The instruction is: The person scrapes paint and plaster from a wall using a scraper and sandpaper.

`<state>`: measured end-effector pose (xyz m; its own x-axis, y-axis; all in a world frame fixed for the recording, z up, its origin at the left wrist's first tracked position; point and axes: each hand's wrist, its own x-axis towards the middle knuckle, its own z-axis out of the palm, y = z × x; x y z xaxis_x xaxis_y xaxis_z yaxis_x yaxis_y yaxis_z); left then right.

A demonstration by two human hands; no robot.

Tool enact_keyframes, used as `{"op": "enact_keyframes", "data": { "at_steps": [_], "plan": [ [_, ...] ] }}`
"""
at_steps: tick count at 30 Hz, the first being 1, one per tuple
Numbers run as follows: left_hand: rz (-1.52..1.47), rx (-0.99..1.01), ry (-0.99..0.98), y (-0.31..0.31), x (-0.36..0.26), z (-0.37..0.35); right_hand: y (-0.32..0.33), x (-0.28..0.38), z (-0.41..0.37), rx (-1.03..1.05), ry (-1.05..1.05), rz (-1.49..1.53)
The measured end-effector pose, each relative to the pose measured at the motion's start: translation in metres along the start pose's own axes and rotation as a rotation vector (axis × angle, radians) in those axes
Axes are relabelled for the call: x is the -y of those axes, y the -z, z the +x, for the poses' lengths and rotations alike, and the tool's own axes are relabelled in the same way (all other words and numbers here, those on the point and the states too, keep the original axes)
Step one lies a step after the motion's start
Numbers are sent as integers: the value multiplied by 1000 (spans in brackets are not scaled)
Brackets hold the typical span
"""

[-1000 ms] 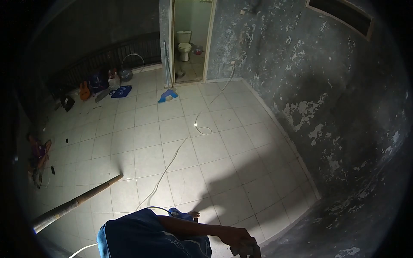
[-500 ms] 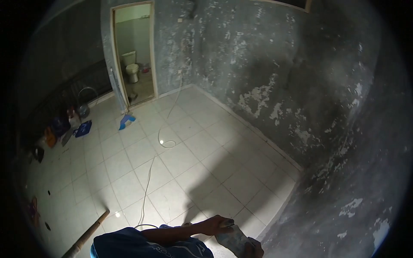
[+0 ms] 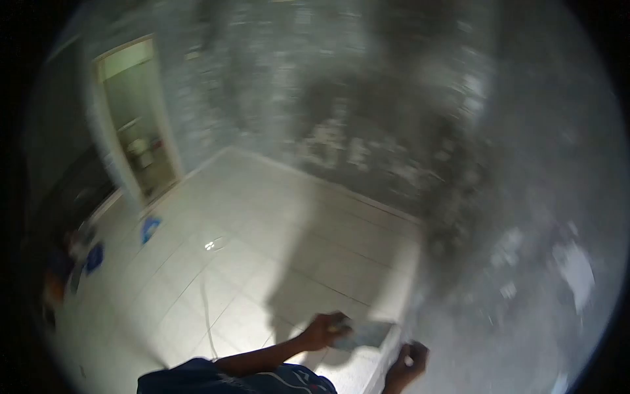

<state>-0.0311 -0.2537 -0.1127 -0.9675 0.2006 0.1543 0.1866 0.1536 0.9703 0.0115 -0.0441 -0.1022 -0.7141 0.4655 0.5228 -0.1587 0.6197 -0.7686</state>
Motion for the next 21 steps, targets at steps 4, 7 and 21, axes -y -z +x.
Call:
{"op": "enact_keyframes", "data": {
  "at_steps": [4, 7, 21],
  "plan": [
    [103, 191, -163, -25, -16, 2, 9, -10, -20, 798, -592, 828],
    [248, 453, -541, -55, -18, -2, 3, -24, -44, 634, -656, 1195],
    [-4, 929, -292, -108, -38, 11, 156, -36, -66, -243, -367, -17]
  ]
}}
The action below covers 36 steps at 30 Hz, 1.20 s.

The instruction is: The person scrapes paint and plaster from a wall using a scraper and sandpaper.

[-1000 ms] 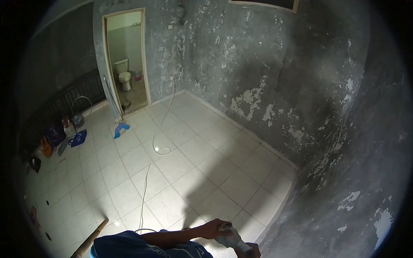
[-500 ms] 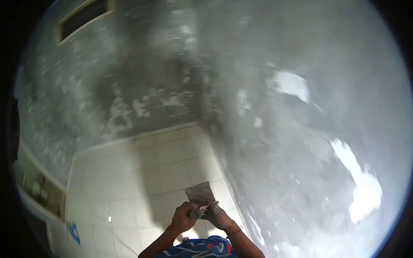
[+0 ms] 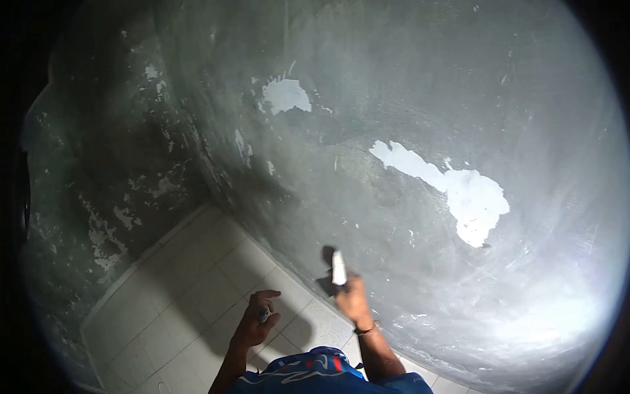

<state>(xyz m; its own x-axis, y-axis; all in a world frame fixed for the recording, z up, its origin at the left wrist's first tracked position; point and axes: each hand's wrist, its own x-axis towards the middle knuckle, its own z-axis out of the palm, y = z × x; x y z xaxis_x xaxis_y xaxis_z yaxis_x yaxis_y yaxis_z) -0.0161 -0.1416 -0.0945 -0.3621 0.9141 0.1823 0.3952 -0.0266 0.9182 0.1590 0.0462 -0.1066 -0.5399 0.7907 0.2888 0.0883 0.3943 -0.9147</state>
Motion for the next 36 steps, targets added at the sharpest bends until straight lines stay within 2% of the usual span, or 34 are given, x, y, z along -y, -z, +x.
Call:
{"op": "enact_keyframes", "data": {
  "at_steps": [2, 4, 6, 7, 8, 10, 12, 13, 14, 16, 17, 19, 20, 22, 31, 36],
  "plan": [
    [259, -35, -194, 3, 2, 7, 42, 43, 8, -274, 210, 30],
    [329, -11, -159, 9, 0, 11, 77, 83, 24, -668, 77, 912],
    [396, -16, -150, 15, 11, 17, 114, 91, 34, -893, 580, 2],
    [297, -7, -55, 17, 8, 18, 128, 105, 36, -1049, 633, -277],
    [295, 4, -57, 20, 10, 20, 141, 120, 37, -1194, 677, -563],
    [166, 4, 9, 23, 13, 27, 171, 134, 46, -1337, 800, -806],
    [105, -11, -1, 21, 11, 27, 196, 129, 58, -1366, 765, -1140],
    [48, -41, -17, 21, 10, 27, 195, 128, 65, -1355, 730, -1070],
    [47, -42, -15, 19, 8, 26, 193, 125, 69, -1323, 576, -1108],
    [-356, -72, 216, 16, 5, 20, 190, 122, 80, -1361, 492, -1205],
    [-359, -82, 220, 14, 10, 20, 191, 122, 84, -1352, 499, -1201],
    [-381, -41, 63, 14, 21, 13, 193, 118, 84, -1389, 483, -1257],
    [-378, -46, 73, 12, 23, 10, 194, 116, 84, -1378, 479, -1254],
    [-234, 7, -67, 10, 18, 9, 196, 115, 84, -1389, 494, -1259],
    [-396, 24, 166, 3, 23, -14, 197, 115, 86, -1417, 525, -1294],
    [-338, -35, 104, 1, 30, -22, 196, 116, 86, -1432, 507, -1302]
  ]
}}
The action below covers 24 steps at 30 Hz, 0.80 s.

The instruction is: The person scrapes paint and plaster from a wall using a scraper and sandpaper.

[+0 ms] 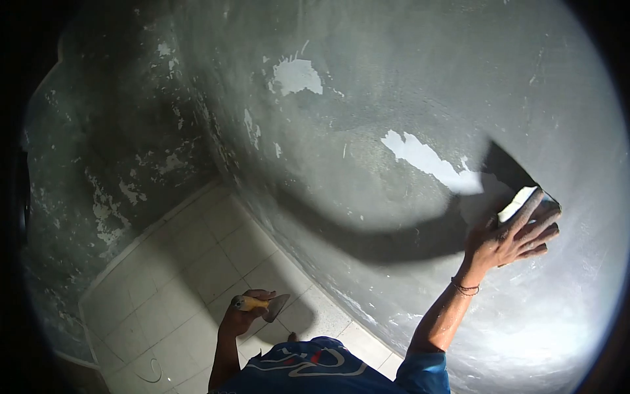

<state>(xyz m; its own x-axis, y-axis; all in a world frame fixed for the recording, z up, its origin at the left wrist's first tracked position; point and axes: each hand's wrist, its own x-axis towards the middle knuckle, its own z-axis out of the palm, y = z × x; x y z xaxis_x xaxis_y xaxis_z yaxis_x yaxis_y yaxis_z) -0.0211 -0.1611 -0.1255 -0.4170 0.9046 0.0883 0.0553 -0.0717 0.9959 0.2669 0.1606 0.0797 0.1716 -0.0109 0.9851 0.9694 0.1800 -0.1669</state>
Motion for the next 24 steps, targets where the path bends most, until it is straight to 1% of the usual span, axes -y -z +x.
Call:
{"op": "enact_keyframes", "data": {
  "at_steps": [5, 7, 11, 14, 16, 19, 23, 24],
  "plan": [
    [16, 41, 6, -1, -5, -2, -1, -3, -1, 17, 14, 30],
    [88, 54, 9, -3, -10, -1, 1, 0, 1, 18, 11, 30],
    [70, 79, 18, -5, -7, 1, 3, 1, 1, 41, 5, 37],
    [29, 81, 8, -5, -3, 3, 3, -2, -1, 35, 24, 29],
    [102, 110, -37, -6, -7, 5, 2, -3, -1, 34, 38, 17],
    [10, 99, 12, -8, -2, 5, 1, -2, -1, 24, 35, 18],
    [10, 94, 1, -7, 1, 3, 1, 0, 0, 15, 32, 7],
    [-31, 76, -23, -7, 4, 3, 2, 1, 0, 19, 26, 4]
  ]
}}
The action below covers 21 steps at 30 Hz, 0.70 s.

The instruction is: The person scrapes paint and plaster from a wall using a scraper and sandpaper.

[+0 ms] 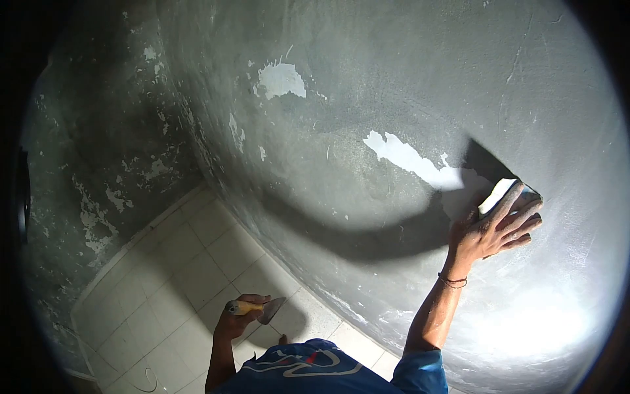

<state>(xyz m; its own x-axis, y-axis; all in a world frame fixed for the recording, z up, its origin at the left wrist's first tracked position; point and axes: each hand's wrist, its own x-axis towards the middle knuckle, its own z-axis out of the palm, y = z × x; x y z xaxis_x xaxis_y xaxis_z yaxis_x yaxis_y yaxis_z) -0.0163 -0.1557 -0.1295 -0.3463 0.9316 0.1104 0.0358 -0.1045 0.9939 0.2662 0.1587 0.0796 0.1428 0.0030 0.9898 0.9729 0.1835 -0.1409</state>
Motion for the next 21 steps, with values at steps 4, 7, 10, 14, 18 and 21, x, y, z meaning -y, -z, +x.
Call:
{"op": "enact_keyframes", "data": {
  "at_steps": [4, 7, 10, 14, 18, 21],
  "plan": [
    [-25, 15, 26, 4, -3, -3, 2, 1, 1, -4, -8, 0],
    [-47, 7, 6, 3, -6, -4, 3, -1, 0, -6, -2, 21],
    [-64, -27, -30, 2, -4, -5, 1, 0, 0, -4, -7, -7],
    [-120, -46, -15, 1, -3, -7, 3, 1, 1, 1, -7, -1],
    [-96, -32, 14, 1, -1, -8, 4, 3, 2, -2, 4, -19],
    [-104, -33, 20, 1, -1, -8, 2, 1, 1, -13, 6, 6]
  ]
}}
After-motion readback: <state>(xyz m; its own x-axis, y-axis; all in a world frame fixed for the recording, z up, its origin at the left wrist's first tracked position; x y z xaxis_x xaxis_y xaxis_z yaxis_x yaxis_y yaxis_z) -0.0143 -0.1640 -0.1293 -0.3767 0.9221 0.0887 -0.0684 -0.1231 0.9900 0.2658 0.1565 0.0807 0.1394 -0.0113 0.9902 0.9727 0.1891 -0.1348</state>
